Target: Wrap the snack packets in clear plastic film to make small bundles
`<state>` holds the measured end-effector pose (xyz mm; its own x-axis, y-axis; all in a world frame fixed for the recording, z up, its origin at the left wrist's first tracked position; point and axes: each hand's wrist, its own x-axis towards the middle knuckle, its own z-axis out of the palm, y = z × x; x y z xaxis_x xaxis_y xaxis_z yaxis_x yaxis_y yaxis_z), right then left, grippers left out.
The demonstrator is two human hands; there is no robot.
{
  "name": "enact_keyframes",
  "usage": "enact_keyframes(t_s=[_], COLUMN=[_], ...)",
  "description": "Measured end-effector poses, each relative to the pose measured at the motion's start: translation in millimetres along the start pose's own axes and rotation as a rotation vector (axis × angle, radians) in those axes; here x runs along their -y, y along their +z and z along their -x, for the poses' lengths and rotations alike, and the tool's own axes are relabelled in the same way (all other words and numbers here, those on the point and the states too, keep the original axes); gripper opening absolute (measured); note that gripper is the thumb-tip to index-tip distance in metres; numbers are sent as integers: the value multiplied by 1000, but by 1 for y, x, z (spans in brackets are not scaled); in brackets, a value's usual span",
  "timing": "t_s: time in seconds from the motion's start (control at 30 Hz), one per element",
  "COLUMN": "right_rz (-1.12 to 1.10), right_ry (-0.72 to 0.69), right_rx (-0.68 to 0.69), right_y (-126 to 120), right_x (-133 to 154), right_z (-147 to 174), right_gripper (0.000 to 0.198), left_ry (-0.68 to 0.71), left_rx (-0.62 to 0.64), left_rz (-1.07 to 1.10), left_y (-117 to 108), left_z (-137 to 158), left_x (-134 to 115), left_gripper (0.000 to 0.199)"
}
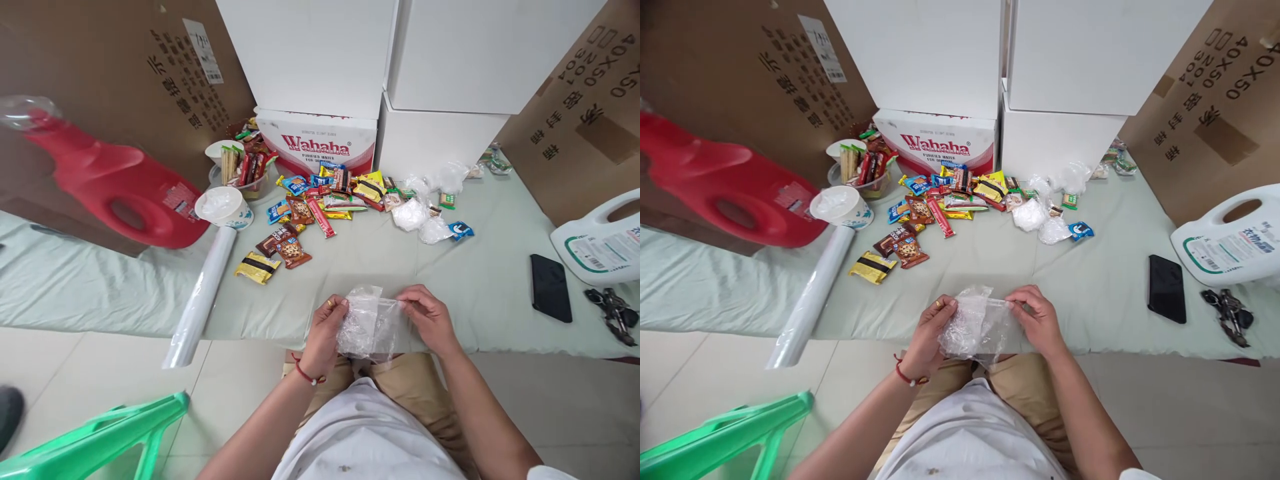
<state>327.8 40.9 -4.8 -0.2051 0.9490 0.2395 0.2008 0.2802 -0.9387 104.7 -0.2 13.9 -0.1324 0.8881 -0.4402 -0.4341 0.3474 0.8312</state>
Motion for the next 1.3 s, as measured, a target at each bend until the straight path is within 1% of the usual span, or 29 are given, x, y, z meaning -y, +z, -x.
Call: enact_keyframes(t_s=[0.1,0.13,0.17,0.2,0.27,0.3,0.33,0.37,0.43,0.47,0.5,0.57,0.63,0.67,0.73,0.8,0.87,0.93,1.0,1.07,1.13,1.2,1.3], right_rz=[-58,-29,28,110,306,394,460,499,517,511,503,488,484,484,485,490,497,492,471,446,416,367,234], right_ry=[100,99,77,37,-89,-163,-234,-299,-391,-410,-416,-403,-387,-387,-394,-397,-394,-377,-353,-325,-294,-254,-162], right_rx=[-89,-102,-92,-51,85,158,220,266,294,289,281,272,271,271,272,271,258,237,218,200,179,145,90], right_y=[-16,-21,-25,-28,-29,-27,-23,-18,-9,-5,-2,1,2,3,4,6,6,3,-3,-10,-16,-21,-25], right_x=[-6,-5,-3,2,13,18,21,23,20,17,14,7,4,4,5,7,8,8,7,7,7,7,5], right_z=[5,6,8,9,9,9,8,7,4,4,4,5,8,9,12,15,17,19,22,24,26,27,28], right_gripper=[9,12,19,31,54,58,55,48,35,33,33,34,35,34,33,32,33,35,36,36,36,34,28], left_ry=[40,58,71,78,77,64,46,28,31,68,133,302,425,453,473,499,546,591,586,528,458,392,236], left_rx=[-66,-86,-97,-94,-71,-56,-39,-24,-3,-8,-31,-124,-200,-206,-174,-136,-115,-84,-93,-133,-132,-61,94], left_rz=[-23,-36,-46,-54,-57,-53,-54,-69,-189,-291,-402,-593,-714,-776,-941,-1110,-1187,-1140,-1028,-932,-869,-807,-689], left_y=[-1,-1,0,1,4,4,5,4,0,-3,-6,-12,-13,-11,-4,5,11,10,3,-8,-21,-34,-47], left_z=[-2,-3,-4,-5,-6,-7,-7,-8,-8,-8,-8,-8,-7,-8,-12,-20,-29,-36,-40,-41,-43,-45,-48], left_x=[-2,-2,-2,-2,-1,-1,0,0,0,-1,-3,-7,-12,-13,-13,-8,-3,-1,-4,-10,-18,-26,-35], left_gripper=[47,48,48,47,47,47,47,46,44,42,40,35,34,35,38,34,30,28,28,32,39,46,51])
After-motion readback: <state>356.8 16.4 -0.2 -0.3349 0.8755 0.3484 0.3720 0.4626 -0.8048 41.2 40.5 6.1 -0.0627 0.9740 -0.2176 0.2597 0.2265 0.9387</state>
